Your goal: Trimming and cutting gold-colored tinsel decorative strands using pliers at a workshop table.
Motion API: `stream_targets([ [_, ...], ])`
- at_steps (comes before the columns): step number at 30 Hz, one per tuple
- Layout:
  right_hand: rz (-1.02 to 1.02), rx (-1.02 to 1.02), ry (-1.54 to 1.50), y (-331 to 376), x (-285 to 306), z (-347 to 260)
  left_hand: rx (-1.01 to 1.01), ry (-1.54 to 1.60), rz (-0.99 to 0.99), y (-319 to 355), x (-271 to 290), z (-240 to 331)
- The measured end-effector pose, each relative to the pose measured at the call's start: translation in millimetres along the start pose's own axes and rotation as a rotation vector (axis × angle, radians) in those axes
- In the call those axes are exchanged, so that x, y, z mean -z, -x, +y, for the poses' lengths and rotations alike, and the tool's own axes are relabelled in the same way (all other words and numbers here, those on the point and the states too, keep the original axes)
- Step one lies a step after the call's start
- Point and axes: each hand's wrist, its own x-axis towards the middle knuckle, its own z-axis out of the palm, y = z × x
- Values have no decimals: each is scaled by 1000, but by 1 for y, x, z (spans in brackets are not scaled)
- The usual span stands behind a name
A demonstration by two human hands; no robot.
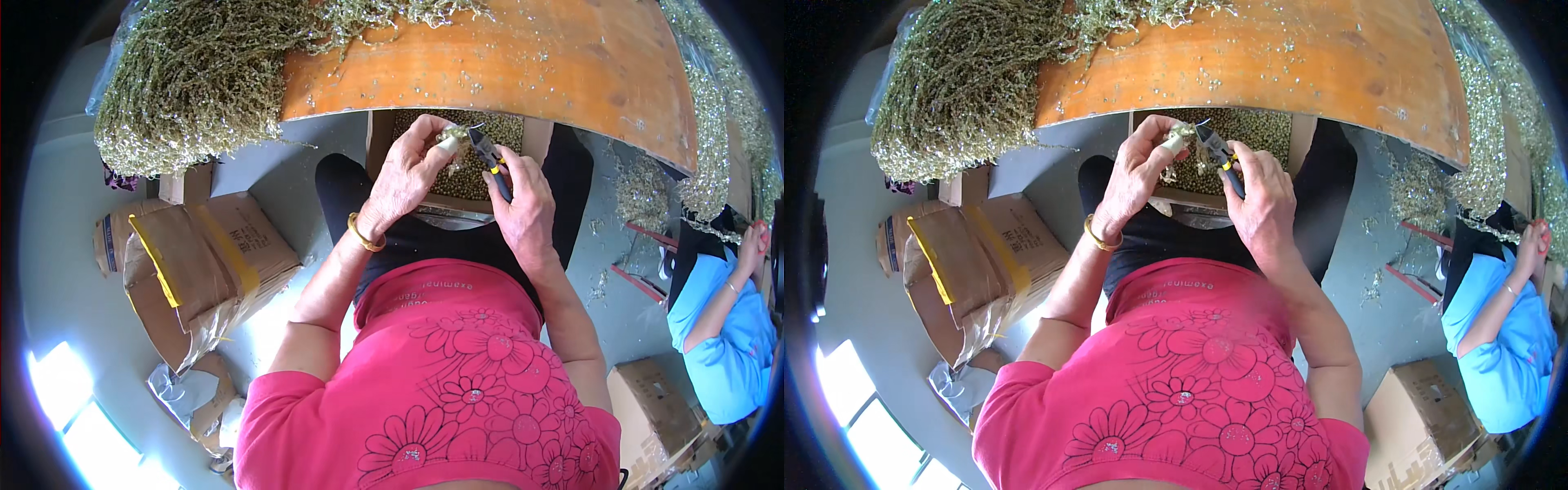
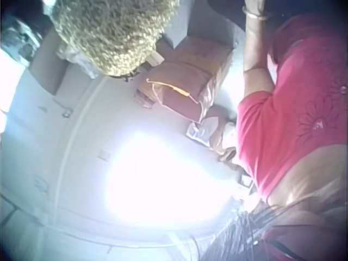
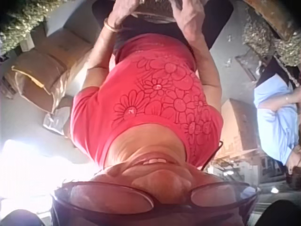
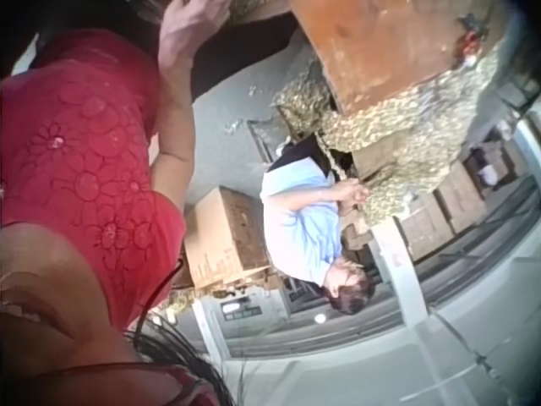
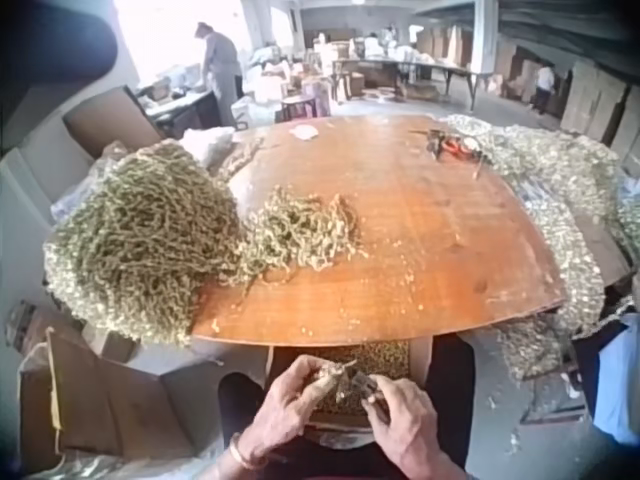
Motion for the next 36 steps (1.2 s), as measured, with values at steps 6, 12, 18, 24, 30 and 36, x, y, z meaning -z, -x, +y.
stream_targets([
  [6, -75, -33, 3, -2, 6, -1, 28, -150, 24, -4, 1, 2],
  [12, -333, -289, -364, -6, 16, 5, 328, 162, -95, -8, 8, 5],
  [18, -309, -701, -910, -12, 14, 5, 386, 356, -145, -5, 14, 4],
  [24, -86, -371, -854, -16, -13, -17, 362, 350, -167, 0, 4, 19],
  [30, -16, -405, -1108, -19, -13, -15, 235, -16, -183, 0, 7, 22],
  [36, -206, -653, -1455, -17, -4, -7, 250, 220, -368, -2, 18, 13],
])
